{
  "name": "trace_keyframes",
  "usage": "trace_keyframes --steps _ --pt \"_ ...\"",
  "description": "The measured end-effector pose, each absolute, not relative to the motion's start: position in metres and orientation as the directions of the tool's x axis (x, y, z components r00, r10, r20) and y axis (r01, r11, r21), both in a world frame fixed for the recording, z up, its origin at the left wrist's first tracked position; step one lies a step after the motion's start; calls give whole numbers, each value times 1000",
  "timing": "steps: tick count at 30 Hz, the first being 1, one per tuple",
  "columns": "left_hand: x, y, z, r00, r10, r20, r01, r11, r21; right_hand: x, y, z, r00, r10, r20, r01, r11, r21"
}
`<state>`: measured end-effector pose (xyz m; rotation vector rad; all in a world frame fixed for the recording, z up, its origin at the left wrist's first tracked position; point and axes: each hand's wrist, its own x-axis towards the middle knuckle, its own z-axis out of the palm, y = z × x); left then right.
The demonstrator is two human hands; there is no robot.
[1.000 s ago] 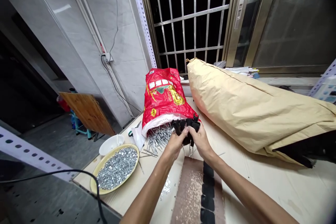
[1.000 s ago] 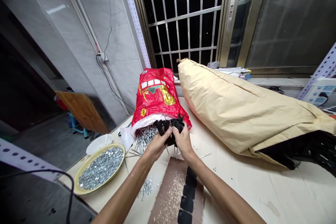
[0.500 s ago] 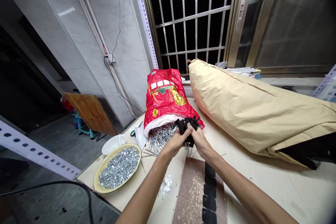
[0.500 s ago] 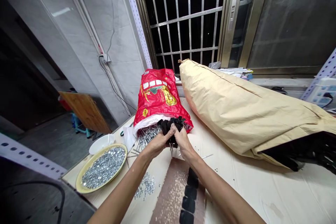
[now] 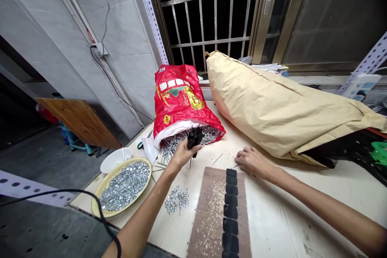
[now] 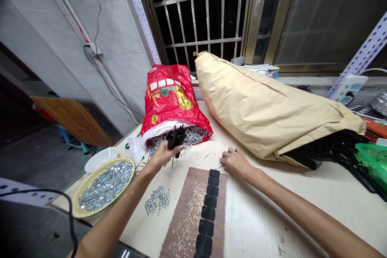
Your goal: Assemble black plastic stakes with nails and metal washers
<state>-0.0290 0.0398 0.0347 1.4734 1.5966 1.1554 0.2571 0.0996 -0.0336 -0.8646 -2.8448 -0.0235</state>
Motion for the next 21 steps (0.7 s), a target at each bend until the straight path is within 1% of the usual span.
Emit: trace_keyframes --steps 1,2,4,5,7,9,12,14,17,19,21 --pt "-31 38 34 -142 987 77 412 -11 911 261 99 -43 -820 549 160 561 827 38" --pt "-33 36 33 -141 989 54 426 11 905 260 98 -50 -822 544 167 561 824 75" --pt "-34 34 32 -136 991 15 459 50 887 248 100 -57 -823 535 190 558 825 93" --pt "-35 34 32 -125 992 18 488 46 871 238 102 -58 -824 531 200 555 827 89" --pt "-36 32 34 -68 995 75 591 -20 806 214 107 -56 -845 497 200 518 853 67" --pt "-37 28 37 38 991 131 730 -117 673 189 111 -54 -875 449 182 463 885 43" --pt "-34 18 39 202 973 109 872 -230 433 164 118 -53 -884 445 146 449 893 0" --pt "-27 13 35 273 959 79 903 -284 324 156 125 -53 -867 484 119 483 875 -38" --pt "-12 15 24 303 952 34 922 -302 242 156 140 -48 -825 560 80 551 827 -109" --pt "-2 22 18 281 959 20 933 -278 226 161 155 -40 -802 595 51 580 797 -169" --pt "5 31 16 266 964 14 938 -262 227 165 172 -30 -802 597 10 578 780 -239"
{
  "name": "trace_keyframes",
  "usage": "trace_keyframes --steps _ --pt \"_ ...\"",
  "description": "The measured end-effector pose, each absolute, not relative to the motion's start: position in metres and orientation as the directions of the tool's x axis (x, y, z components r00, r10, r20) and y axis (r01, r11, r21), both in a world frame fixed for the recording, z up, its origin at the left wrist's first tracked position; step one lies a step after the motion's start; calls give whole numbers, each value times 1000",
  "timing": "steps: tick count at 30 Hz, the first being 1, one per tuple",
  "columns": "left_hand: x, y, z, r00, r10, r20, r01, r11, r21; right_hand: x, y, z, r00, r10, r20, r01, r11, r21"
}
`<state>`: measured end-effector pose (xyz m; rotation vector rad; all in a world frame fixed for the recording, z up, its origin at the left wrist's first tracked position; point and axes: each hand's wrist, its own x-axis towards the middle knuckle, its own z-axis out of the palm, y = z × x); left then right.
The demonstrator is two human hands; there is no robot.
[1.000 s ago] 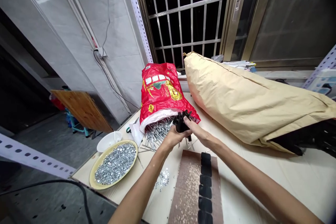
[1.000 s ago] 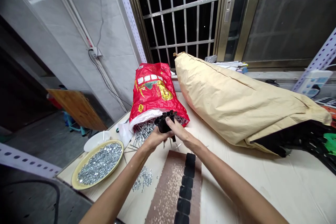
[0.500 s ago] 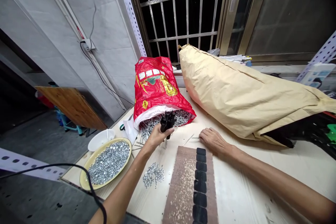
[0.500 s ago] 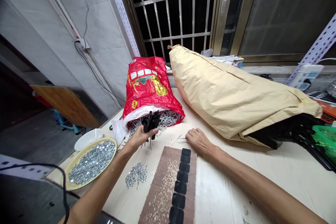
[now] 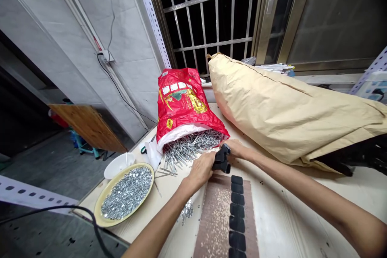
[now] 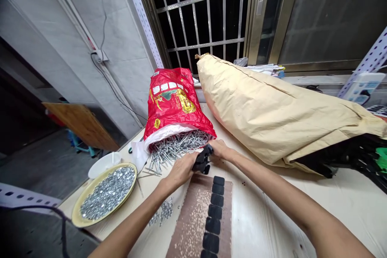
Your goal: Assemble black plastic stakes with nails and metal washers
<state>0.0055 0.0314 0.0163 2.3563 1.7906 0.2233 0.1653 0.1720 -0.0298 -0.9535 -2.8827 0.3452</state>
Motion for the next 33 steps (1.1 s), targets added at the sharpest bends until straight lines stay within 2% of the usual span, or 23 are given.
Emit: trace_keyframes --steps 4,7,14,18,22,24,26,28,29,31,33 --pt "7 41 17 339 941 1 912 -329 244 167 197 -10 -852 521 -51 499 781 -375" --pt "9 42 8 382 924 -12 902 -371 221 154 199 -1 -881 472 -36 440 788 -431" --pt "42 60 -27 371 927 -60 924 -362 121 101 180 4 -830 542 130 454 793 -407" --pt "55 68 -31 349 935 -56 932 -341 120 95 173 7 -808 557 193 449 793 -412" --pt "51 67 -28 316 948 -27 941 -309 138 122 157 35 -789 533 305 377 812 -445" --pt "45 68 -22 248 969 5 941 -242 236 147 143 54 -737 546 398 354 814 -461" --pt "41 71 -12 154 987 43 864 -156 478 173 128 68 -574 635 517 392 768 -507" --pt "41 76 1 64 997 53 654 -82 752 195 114 71 -291 749 595 403 660 -634" --pt "43 79 8 39 998 50 541 -63 839 204 108 69 -201 773 601 399 625 -671" --pt "48 82 21 14 998 67 426 -67 902 217 97 59 -155 762 628 425 626 -654" --pt "53 80 28 19 994 107 570 -99 816 224 86 48 -168 681 713 498 683 -535"
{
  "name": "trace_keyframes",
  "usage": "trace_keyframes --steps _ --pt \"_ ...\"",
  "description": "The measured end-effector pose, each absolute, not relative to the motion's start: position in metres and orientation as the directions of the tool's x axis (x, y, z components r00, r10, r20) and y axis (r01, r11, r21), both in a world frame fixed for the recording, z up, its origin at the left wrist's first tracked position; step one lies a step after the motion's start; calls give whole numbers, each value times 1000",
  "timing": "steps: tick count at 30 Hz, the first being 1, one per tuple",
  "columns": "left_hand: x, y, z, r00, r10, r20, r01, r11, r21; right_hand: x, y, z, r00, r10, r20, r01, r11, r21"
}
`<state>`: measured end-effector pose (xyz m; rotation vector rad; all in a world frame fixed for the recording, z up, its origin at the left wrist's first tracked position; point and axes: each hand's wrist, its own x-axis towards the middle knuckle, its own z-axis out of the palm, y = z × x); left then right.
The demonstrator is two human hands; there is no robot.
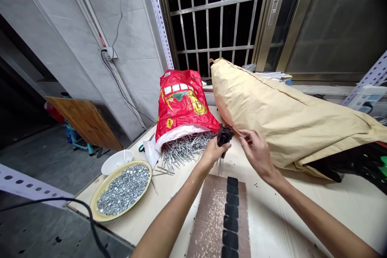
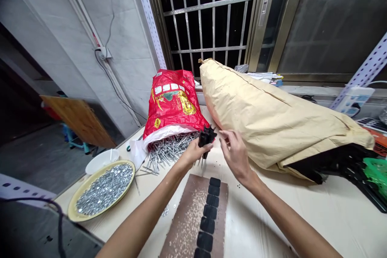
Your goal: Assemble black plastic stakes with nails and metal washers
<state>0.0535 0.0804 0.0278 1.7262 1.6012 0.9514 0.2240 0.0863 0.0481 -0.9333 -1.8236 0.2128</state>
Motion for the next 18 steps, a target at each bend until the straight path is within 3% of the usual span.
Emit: trace_keyframes --steps 3,5,9,14,18 --pt "62 71 20 85 990 109 884 -126 451 228 71 36 -285 538 793 578 757 -306" --pt "68 64 5 137 988 64 933 -151 326 228 64 28 -460 511 726 574 795 -195" --pt "73 59 -23 191 981 19 932 -188 310 226 69 2 -641 564 520 550 811 -202" --pt "53 61 -24 318 948 23 903 -310 297 248 102 -31 -435 794 425 706 594 -386" --pt "41 61 -18 462 887 26 845 -449 290 260 121 -41 -373 868 327 772 486 -409"
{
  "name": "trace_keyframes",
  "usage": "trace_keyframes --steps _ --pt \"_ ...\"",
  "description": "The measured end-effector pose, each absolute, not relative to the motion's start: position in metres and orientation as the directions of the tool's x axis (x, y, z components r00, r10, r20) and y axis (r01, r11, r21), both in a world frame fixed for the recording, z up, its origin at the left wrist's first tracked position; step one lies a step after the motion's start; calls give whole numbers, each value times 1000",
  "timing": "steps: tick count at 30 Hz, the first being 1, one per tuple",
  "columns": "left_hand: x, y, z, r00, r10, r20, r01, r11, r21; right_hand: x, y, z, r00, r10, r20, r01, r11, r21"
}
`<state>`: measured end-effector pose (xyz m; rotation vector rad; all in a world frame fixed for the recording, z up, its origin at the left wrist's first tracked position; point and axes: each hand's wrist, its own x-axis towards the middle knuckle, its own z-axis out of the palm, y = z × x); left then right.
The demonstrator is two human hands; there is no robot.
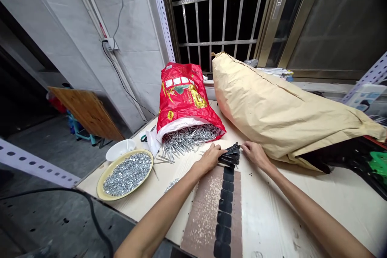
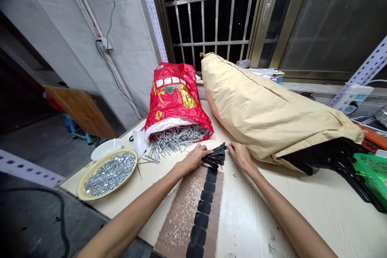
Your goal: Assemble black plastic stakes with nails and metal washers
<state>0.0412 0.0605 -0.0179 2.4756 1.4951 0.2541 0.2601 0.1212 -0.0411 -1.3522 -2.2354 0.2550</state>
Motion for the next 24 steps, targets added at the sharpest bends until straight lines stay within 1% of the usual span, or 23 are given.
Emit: trace_keyframes --steps 2,4,6,8,10,12,14,16,18,19,21,24 --pt "43 60 -19 503 864 23 822 -487 296 255 126 -40 -369 874 317 789 475 -391" --pt "47 59 -21 539 842 24 799 -519 304 246 129 -34 -364 868 337 796 478 -371" --pt "50 57 -25 532 846 37 797 -515 316 235 127 -23 -388 848 361 782 510 -358" --pt "52 56 -28 466 883 55 825 -456 335 224 120 -10 -472 801 367 734 588 -339" --pt "53 55 -29 399 914 76 843 -398 363 216 106 1 -595 722 352 663 689 -293" --pt "53 56 -29 381 920 87 836 -384 393 210 93 8 -694 648 314 610 761 -220" --pt "53 58 -30 387 919 79 826 -383 413 207 83 8 -743 613 269 587 790 -176" --pt "53 58 -32 363 929 75 841 -361 404 209 79 1 -786 570 238 534 821 -202" --pt "55 55 -34 336 940 58 865 -332 377 212 79 -10 -826 514 233 462 853 -242" --pt "56 52 -35 329 943 42 874 -321 364 214 79 -16 -837 494 236 442 864 -242" --pt "60 46 -36 301 953 24 891 -290 348 218 78 -25 -840 481 253 443 876 -193" --pt "71 37 -32 245 967 74 892 -255 373 221 69 -26 -819 470 330 486 873 -37"
